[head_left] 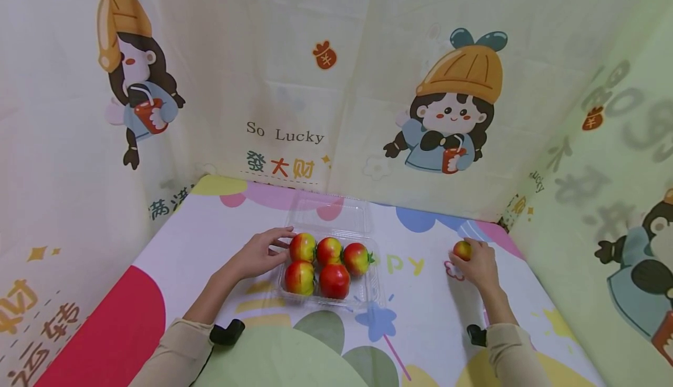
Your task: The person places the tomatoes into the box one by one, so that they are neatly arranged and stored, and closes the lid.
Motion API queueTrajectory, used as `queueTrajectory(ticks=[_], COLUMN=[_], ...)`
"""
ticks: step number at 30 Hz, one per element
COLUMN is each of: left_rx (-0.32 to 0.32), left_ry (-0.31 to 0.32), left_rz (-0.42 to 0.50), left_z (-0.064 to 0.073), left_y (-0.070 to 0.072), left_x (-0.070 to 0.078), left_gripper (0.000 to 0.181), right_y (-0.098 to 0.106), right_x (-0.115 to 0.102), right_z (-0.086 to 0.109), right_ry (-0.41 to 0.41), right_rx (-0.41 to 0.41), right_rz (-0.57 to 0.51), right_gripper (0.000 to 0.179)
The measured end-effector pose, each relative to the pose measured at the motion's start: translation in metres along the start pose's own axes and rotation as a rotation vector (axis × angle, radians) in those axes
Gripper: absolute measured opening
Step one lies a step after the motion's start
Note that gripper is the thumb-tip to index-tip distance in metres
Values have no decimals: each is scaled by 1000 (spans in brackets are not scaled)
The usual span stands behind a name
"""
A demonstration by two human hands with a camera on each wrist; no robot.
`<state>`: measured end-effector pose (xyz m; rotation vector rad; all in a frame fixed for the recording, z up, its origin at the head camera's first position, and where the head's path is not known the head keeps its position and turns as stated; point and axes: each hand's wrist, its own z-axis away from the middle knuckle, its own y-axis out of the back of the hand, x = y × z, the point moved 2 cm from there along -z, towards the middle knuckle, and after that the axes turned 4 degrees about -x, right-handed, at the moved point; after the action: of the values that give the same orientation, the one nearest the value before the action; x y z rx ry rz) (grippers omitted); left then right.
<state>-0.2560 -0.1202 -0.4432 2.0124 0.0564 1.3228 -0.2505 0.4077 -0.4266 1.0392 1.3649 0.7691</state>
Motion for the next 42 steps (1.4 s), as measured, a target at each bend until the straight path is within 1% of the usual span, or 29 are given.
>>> queueTrajectory(ticks=[3,9,15,19,25,29,34,42], left_rx=[1,0,0,1,1,-4,0,-4], left_ry=[-1,1,1,-2,-7,-4,-7,18], left_rz=[6,7,-1,-7,-11,-12,-15,-17], left_z=[0,-1,-1,-1,-1,-1,-2,-1], left_y=[0,0,1,1,0,-1,-2,0], left_x=[-1,-1,0,1,-1,-2,-2,0], left_gripper=[45,46,50,49,49,49,50,50], right_y=[0,0,0,0,0,-1,0,1], right_x=[2,4,5,6,7,8,8,3], right_z=[0,1,1,1,3,6,9,14], right_ry=[-8,1,13,12,7,-2,5,-9], right_rx=[1,13,49,71,80,87,115,128], right_rz=[-6,1,9,22,54,50,41,-7], right_gripper=[65,65,63,59,57,57,58,58])
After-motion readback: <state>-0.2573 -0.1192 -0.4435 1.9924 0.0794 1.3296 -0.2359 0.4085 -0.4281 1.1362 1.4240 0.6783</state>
